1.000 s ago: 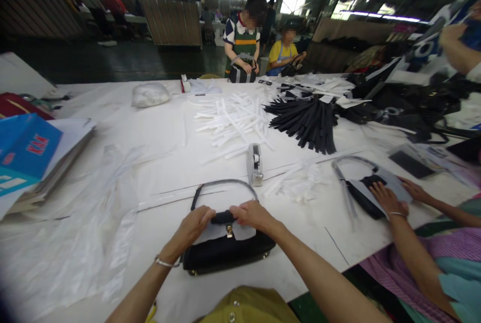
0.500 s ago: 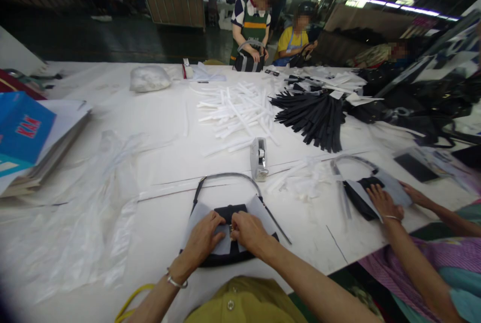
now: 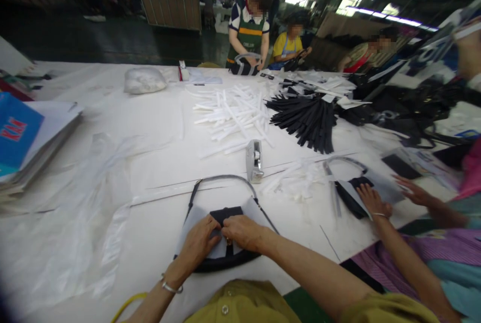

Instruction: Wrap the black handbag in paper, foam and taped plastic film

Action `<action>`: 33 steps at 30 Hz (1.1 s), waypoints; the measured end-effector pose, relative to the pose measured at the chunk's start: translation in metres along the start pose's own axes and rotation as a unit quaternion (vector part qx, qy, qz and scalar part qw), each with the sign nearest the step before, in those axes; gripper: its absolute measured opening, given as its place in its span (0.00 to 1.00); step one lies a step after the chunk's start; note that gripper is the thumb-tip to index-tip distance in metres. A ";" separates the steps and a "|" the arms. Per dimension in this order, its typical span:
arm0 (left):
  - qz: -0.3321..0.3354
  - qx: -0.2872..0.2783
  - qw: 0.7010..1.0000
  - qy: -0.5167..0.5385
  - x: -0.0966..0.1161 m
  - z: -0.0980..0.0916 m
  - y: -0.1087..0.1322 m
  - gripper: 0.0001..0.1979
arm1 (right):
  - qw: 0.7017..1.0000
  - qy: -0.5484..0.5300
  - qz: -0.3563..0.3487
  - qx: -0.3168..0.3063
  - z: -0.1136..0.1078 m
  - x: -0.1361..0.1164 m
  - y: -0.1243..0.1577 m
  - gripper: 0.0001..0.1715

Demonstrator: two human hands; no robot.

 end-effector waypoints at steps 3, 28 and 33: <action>0.008 0.002 1.000 0.000 -0.012 0.009 -0.001 0.12 | 0.993 0.089 -0.078 0.004 -0.004 -0.005 0.002 0.09; 0.020 -0.058 0.985 -0.158 0.017 -0.004 0.010 0.18 | 0.893 -0.133 0.220 0.370 0.002 0.002 0.071 0.13; 0.015 -0.061 0.981 -0.182 0.017 0.000 0.012 0.23 | 0.925 -0.092 0.157 0.332 -0.007 -0.023 0.067 0.27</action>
Point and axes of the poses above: each hand's wrist, its own y-axis away from the middle knuckle, its own z-axis out of the palm, x = y × z, the point moved 4 cm from there along -y, towards the middle knuckle, and after that the axes turned 5 degrees about -x, right-handed, at the moved point
